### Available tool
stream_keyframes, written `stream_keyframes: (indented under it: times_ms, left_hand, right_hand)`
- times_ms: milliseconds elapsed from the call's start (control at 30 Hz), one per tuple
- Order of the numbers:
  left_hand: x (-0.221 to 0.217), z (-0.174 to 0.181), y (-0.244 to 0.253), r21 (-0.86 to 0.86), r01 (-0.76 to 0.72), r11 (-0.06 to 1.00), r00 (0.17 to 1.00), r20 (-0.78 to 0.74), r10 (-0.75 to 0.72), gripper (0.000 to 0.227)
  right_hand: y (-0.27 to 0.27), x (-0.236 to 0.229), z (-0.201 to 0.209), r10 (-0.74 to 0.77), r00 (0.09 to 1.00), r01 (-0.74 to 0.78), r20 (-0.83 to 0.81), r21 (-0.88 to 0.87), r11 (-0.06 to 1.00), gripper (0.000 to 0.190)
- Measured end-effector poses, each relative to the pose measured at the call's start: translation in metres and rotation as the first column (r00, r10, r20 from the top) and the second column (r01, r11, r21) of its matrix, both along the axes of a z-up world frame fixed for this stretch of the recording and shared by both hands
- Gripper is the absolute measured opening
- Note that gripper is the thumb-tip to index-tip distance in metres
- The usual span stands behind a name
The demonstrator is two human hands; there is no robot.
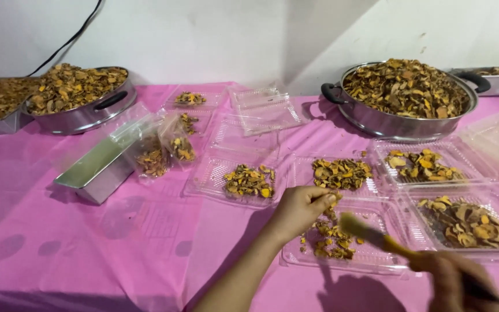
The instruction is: Sorting dried leaves or herbs from large containers into smaller plastic packaging containers using hands and a brush.
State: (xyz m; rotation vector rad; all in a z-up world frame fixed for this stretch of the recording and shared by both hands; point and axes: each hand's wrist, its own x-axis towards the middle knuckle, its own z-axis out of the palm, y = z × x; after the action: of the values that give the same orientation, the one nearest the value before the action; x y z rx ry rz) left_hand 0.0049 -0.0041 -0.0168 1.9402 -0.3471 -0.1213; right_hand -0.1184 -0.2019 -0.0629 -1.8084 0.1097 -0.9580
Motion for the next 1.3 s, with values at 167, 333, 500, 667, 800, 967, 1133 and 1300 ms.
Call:
stream_keyframes:
  times_ms: [167, 333, 500, 667, 800, 967, 1133, 1300]
  left_hand:
    - [0.000, -0.001, -0.002, -0.058, 0.005, 0.998, 0.999, -0.043, -0.007, 0.025]
    - [0.004, -0.004, -0.002, -0.041, -0.034, 0.999, 0.999, 0.028, 0.035, 0.026]
    - [-0.009, 0.021, 0.002, -0.006, -0.070, 0.998, 0.995, -0.074, 0.069, 0.021]
    - [0.010, 0.027, 0.030, -0.042, -0.260, 0.965, 0.962, -0.093, 0.256, 0.012]
    - [0.050, -0.006, 0.079, 0.065, -0.535, 0.843, 0.668, 0.643, 0.374, 0.014]
    - [0.064, -0.027, 0.120, 0.240, -0.728, 0.642, 0.585, 0.707, 0.399, 0.027]
    - [0.058, -0.026, 0.121, 0.441, -0.728, 0.525, 0.658, 0.663, 0.356, 0.026]
    - [0.056, -0.027, 0.132, 0.498, -0.725, 0.476, 0.684, 0.601, 0.414, 0.038]
  right_hand:
    - [0.001, 0.002, 0.010, -0.068, 0.996, 0.063, -0.052, -0.098, 0.993, 0.031]
    - [0.005, 0.004, 0.004, -0.057, 0.994, 0.053, 0.097, 0.044, 0.998, 0.017]
    - [-0.005, 0.015, -0.002, 0.044, 0.999, -0.044, -0.011, -0.024, 0.999, 0.013]
    - [-0.018, 0.025, -0.017, 0.012, 0.996, -0.012, 0.090, -0.003, 1.000, 0.022]
    - [-0.025, 0.036, -0.050, -0.014, 0.966, -0.015, 0.258, 0.109, 0.994, 0.022]
    - [-0.023, 0.040, -0.061, -0.051, 0.937, -0.017, 0.344, 0.193, 0.981, 0.025]
    - [-0.049, 0.053, -0.083, 0.054, 0.941, -0.208, 0.333, 0.446, 0.870, 0.026]
    - [-0.061, 0.057, -0.087, 0.052, 0.971, -0.180, 0.234, 0.569, 0.802, 0.024]
